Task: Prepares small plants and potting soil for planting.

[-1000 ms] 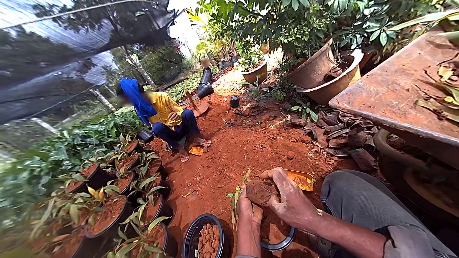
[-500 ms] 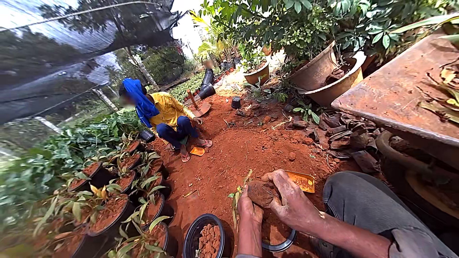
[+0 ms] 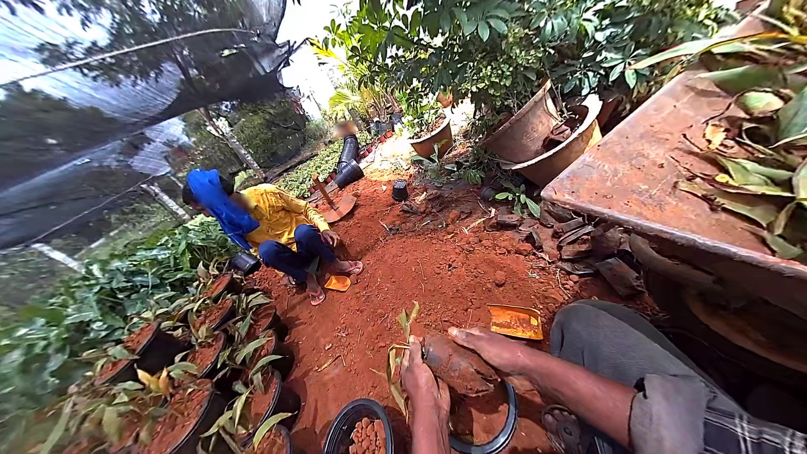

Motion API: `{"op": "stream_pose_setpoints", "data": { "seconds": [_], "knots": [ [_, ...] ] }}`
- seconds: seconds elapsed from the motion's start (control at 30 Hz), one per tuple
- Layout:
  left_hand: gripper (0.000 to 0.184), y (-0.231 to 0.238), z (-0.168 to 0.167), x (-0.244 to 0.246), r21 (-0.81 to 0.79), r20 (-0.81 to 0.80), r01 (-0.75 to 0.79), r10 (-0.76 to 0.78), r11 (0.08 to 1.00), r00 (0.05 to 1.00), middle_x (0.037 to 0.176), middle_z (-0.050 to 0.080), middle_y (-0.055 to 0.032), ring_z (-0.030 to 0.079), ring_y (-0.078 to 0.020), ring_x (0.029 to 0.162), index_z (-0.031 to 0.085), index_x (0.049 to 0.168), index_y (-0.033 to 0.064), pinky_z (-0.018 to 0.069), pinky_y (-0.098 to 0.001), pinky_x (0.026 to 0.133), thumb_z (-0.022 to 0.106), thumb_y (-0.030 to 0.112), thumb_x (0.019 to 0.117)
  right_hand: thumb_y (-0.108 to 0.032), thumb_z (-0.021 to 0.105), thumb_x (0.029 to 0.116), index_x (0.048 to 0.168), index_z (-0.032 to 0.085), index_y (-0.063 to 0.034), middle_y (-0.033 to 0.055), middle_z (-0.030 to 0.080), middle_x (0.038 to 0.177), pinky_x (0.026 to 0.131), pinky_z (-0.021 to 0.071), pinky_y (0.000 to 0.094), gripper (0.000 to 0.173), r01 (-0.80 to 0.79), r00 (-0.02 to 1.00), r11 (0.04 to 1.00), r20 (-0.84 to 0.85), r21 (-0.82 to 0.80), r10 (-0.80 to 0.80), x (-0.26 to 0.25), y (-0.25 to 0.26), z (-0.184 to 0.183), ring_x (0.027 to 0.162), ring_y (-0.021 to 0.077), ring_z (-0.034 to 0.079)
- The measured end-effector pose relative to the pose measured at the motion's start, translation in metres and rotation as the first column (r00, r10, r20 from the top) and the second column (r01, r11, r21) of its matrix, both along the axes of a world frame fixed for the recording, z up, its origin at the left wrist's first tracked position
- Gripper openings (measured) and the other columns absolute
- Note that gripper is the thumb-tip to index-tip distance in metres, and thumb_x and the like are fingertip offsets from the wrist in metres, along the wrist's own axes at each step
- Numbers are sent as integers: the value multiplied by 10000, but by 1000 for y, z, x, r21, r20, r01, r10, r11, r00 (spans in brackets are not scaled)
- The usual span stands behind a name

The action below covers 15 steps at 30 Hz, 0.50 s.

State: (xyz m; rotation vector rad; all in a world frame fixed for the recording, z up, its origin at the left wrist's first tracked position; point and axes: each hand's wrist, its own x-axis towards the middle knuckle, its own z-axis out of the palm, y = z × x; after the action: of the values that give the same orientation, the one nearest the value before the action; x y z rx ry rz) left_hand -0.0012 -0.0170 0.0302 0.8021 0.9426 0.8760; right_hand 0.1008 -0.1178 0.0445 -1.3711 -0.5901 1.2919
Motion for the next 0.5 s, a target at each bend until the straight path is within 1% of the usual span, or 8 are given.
{"op": "stream_pose_setpoints", "data": {
  "seconds": [0.07, 0.1, 0.13, 0.2, 0.27, 0.4, 0.47, 0.5],
  "knots": [
    [335, -2, 0, 1, 98, -61, 53, -47, 994, 997, 835, 644, -135, 656, -195, 740, 613, 1041, -47, 584, -356, 708, 404, 206, 1112, -409, 424, 1096, 1473, 464, -101, 81, 633, 1252, 969, 524, 360, 488, -75, 996, 996, -40, 42, 77, -8, -1, -5, 1107, 151, 636],
    [358, -2, 0, 1, 138, -86, 76, -65, 988, 994, 819, 659, -130, 663, -187, 728, 633, 1012, -46, 585, -348, 702, 394, 201, 1114, -389, 460, 1089, 1470, 467, -105, 70, 632, 1240, 961, 521, 347, 476, -80, 995, 995, -55, 55, 83, -10, 0, -7, 1094, 139, 633],
    [369, -3, -1, 0, 172, -108, 97, -79, 980, 991, 839, 672, -129, 670, -182, 741, 643, 1027, -44, 585, -342, 712, 376, 195, 1117, -369, 492, 1080, 1426, 504, -102, 53, 646, 1191, 935, 531, 332, 437, -65, 995, 996, -75, 66, 70, -12, 0, -11, 1055, 125, 642],
    [365, -5, 0, -3, 227, -148, 139, -107, 964, 983, 993, 652, -162, 652, -197, 864, 595, 1196, -61, 563, -357, 809, 351, 200, 1123, -329, 529, 1065, 1350, 553, -90, 38, 668, 1112, 900, 549, 321, 373, -13, 991, 995, -134, 100, 27, -15, 0, -17, 997, 116, 658],
    [420, -9, 3, 0, 243, -204, 147, -98, 959, 974, 1108, 620, -216, 632, -241, 960, 521, 1330, -72, 543, -404, 882, 350, 252, 1124, -292, 529, 1058, 1342, 551, -89, 25, 666, 1079, 872, 549, 303, 350, 43, 985, 987, -173, 154, -16, -17, 1, -19, 967, 104, 656],
    [573, -24, 5, 3, 201, -296, 199, -134, 959, 946, 1308, 579, -263, 605, -324, 1141, 407, 1483, -16, 503, -497, 988, 379, 414, 1105, -277, 532, 1005, 1400, 489, -111, 46, 642, 1164, 896, 546, 329, 431, 143, 977, 972, -183, 188, -109, -22, 4, -21, 1035, 127, 642],
    [591, -33, 8, 5, 198, -329, 239, -165, 951, 930, 1365, 542, -267, 581, -336, 1171, 362, 1515, 7, 485, -507, 994, 409, 419, 1095, -344, 480, 1053, 1378, 503, -116, 52, 632, 1195, 919, 534, 343, 398, 197, 972, 968, -164, 157, -171, -24, 5, -22, 1077, 132, 629],
    [586, -36, 9, 7, 201, -338, 245, -168, 948, 926, 1355, 549, -267, 584, -335, 1162, 381, 1505, 4, 486, -508, 986, 422, 417, 1091, -396, 448, 1077, 1404, 499, -111, 67, 624, 1263, 968, 520, 358, 437, 205, 973, 968, -139, 143, -186, -24, 5, -23, 1142, 143, 616]
  ]
}}
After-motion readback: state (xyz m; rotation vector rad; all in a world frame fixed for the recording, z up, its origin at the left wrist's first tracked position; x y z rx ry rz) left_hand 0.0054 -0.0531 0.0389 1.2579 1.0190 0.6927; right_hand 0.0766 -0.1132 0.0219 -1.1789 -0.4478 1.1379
